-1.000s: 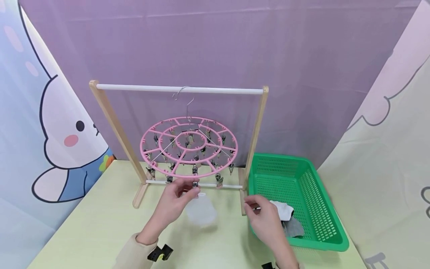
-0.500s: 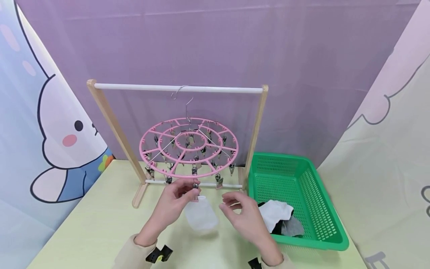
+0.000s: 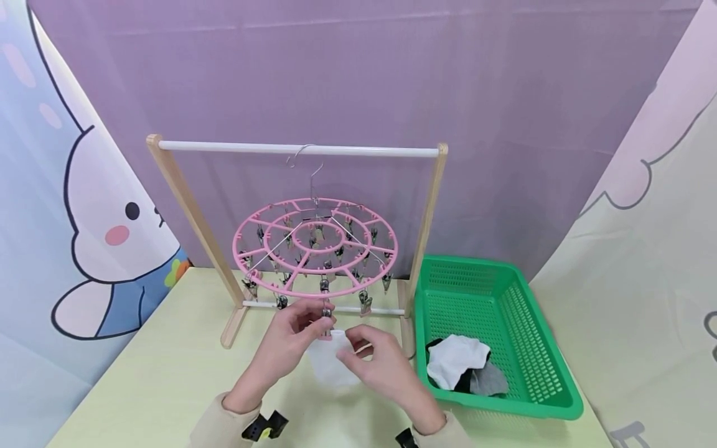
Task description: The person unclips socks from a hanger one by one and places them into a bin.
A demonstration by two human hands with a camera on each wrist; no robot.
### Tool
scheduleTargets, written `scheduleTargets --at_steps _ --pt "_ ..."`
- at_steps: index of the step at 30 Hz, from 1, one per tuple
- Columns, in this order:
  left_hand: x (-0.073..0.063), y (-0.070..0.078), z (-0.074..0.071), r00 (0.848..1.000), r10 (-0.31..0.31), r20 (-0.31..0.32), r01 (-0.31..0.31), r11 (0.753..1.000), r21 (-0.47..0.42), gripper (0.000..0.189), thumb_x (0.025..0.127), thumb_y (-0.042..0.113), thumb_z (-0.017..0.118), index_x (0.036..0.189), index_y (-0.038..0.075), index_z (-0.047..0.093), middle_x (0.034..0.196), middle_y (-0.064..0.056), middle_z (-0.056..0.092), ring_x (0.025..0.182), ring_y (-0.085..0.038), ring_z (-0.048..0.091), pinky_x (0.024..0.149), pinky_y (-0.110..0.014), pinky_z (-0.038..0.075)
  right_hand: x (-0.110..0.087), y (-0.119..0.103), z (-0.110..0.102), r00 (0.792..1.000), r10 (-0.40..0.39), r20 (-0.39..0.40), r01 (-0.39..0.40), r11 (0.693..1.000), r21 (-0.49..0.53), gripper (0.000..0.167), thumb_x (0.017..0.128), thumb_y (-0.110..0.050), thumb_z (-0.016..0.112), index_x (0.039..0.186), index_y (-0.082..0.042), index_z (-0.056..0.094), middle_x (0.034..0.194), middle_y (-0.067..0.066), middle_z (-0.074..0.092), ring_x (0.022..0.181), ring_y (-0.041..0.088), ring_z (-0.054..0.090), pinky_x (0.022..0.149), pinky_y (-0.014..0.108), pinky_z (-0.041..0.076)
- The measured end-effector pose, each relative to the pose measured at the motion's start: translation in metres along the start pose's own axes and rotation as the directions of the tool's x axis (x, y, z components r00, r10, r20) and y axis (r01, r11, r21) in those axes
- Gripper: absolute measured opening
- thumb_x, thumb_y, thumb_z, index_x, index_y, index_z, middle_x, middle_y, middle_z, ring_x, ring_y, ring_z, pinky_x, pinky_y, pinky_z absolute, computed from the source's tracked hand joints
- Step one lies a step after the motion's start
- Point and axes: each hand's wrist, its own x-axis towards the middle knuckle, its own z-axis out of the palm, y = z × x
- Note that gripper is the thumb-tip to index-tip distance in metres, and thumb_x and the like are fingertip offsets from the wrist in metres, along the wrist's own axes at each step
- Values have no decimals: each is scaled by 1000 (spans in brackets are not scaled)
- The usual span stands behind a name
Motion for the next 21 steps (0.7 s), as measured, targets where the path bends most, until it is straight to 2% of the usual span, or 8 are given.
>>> scheduleTargets --at_steps 4,9,13,18,21 --pt "0 0 0 1000 -7 4 7 1000 -15 32 98 19 70 123 0 66 106 -11 68 86 -20 67 76 -29 59 2 3 5 999 -16 40 16 1000 13 11 97 -21 71 96 -10 68 83 -5 62 74 8 61 71 28 58" --pt "0 -1 1 1000 -7 8 8 1000 -20 31 98 18 70 120 -3 66 104 -11 68 85 -20 68 76 -29 59 2 3 9 999 -16 42 16 1000 4 31 98 -21 70 75 -12 51 67 -6 41 58 4 42 54 22 43" --pt "-1 -2 2 1000 13 -9 -13 1000 12 28 97 19 70 116 -2 67 99 -9 68 79 -17 68 72 -27 58 1 4 12 999 -15 28 15 1000 10 36 97 -17 71 71 -12 46 65 -8 38 54 3 38 50 20 36" --pt "-3 -3 5 996 75 -45 -73 997 33 18 97 17 70 107 1 68 95 -8 67 77 -15 66 72 -28 58 1 2 14 1000 -9 13 9 1000 4 36 96 -17 71 71 -12 47 65 -10 39 54 2 39 50 19 36" --pt "-3 -1 6 994 91 -68 -88 995 35 11 97 13 70 101 3 67 92 -6 65 77 -15 64 74 -29 58 1 1 14 1000 8 17 -8 1000 -10 37 96 -19 72 70 -13 47 64 -10 38 54 2 40 50 19 37"
